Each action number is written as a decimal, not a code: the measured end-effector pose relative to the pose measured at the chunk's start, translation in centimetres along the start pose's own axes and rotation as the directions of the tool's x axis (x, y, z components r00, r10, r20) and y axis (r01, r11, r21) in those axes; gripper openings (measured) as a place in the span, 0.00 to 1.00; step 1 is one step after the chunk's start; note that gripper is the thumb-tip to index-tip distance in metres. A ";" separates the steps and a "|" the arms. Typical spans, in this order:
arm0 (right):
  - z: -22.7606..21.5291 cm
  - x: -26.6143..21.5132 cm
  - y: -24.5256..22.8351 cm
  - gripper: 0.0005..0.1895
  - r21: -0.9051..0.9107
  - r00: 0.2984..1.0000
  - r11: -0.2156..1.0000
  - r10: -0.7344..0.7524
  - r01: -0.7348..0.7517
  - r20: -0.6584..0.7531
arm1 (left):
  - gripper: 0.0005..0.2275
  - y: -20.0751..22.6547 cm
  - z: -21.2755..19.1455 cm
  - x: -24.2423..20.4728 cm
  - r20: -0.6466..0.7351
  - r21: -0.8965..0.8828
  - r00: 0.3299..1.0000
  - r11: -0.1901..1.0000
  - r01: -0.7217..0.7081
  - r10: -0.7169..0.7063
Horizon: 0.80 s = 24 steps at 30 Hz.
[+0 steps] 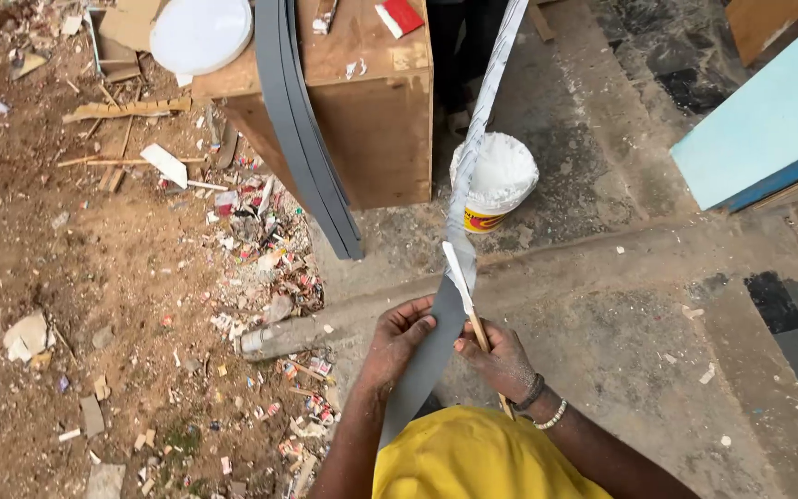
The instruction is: Applying white adhesive or sealant to a long grey plastic or metal strip using a small wooden stick as an applicator.
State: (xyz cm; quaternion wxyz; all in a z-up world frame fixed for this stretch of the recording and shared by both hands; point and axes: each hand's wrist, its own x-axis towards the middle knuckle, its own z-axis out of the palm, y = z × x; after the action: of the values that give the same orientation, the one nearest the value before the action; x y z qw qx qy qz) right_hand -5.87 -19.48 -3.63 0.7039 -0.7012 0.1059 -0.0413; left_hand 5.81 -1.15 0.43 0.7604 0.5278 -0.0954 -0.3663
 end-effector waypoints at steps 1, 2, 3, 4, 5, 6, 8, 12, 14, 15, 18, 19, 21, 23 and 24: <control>0.7 1.3 -0.3 0.16 0.003 1.000 1.000 -0.009 0.009 -0.014 | 0.16 1.6 -0.2 0.3 0.014 0.010 1.000 1.000 -0.001 0.001; 1.3 2.4 -0.6 0.15 -0.056 0.996 0.996 0.070 -0.074 -0.061 | 0.16 3.1 -0.3 0.5 0.009 0.024 1.000 1.000 0.011 -0.012; 1.9 3.6 -0.7 0.16 -0.110 0.983 0.981 0.148 -0.160 -0.111 | 0.16 4.5 -0.5 0.9 0.005 0.038 1.000 0.999 0.023 -0.024; 2.3 4.6 -1.1 0.16 -0.104 0.981 0.981 0.147 -0.161 -0.127 | 0.16 4.4 -2.1 1.3 0.020 0.044 0.999 0.999 0.030 -0.031; 2.7 5.6 -1.4 0.15 -0.088 0.986 0.989 0.108 -0.119 -0.124 | 0.13 4.2 -3.7 1.9 0.080 0.093 0.997 0.996 0.006 -0.014; 3.1 6.0 -1.6 0.15 -0.071 0.989 0.994 0.077 -0.087 -0.122 | 0.11 3.7 -5.2 2.1 0.139 0.135 0.990 0.991 -0.011 -0.008; 3.6 7.2 -3.2 0.14 -0.071 0.985 0.992 0.097 -0.108 -0.143 | 0.10 4.3 -6.9 1.7 0.158 0.152 0.987 0.988 0.009 -0.034; 0.8 8.8 -1.8 0.09 -0.021 0.991 0.996 -0.084 0.087 0.105 | 0.11 6.8 -8.6 0.8 0.115 0.202 0.987 0.975 0.088 -0.113; -4.0 9.6 0.3 0.07 0.007 0.998 0.999 -0.049 0.049 -0.044 | 0.11 8.0 -9.6 1.0 0.107 0.209 0.982 0.969 0.128 -0.153; -6.5 9.9 1.4 0.07 0.038 0.983 0.999 -0.009 0.016 -0.182 | 0.11 8.5 -9.9 1.1 0.093 0.215 0.978 0.963 0.163 -0.186; -14.7 14.0 -0.7 0.19 0.035 0.870 0.968 0.240 -0.249 -0.430 | 0.10 9.9 -10.4 1.7 0.034 0.120 0.961 0.955 0.270 -0.276; -18.2 15.6 2.2 0.19 0.039 0.869 0.963 0.256 -0.265 -0.424 | 0.10 8.7 -11.8 1.9 0.024 0.113 0.957 0.952 0.284 -0.289; -25.4 19.0 8.3 0.20 0.180 0.713 0.818 0.568 -0.547 -0.412 | 0.10 6.3 -14.5 2.4 0.080 0.208 0.967 0.953 0.221 -0.242; -31.1 23.0 17.1 0.18 -0.217 0.701 0.677 0.607 -0.703 -0.375 | 0.10 1.5 -19.3 2.5 0.055 0.198 0.964 0.949 0.244 -0.259; -34.1 25.0 21.7 0.16 -0.577 0.681 0.424 0.640 -0.698 -0.355 | 0.10 -0.8 -20.8 1.2 0.042 0.194 0.961 0.946 0.259 -0.272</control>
State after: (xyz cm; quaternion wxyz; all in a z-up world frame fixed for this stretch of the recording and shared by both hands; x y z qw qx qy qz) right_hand 9.43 -57.72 -27.33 0.3519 -0.8015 0.4110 0.2545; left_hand 17.37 13.12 -9.37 0.6475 0.5921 -0.0834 -0.4726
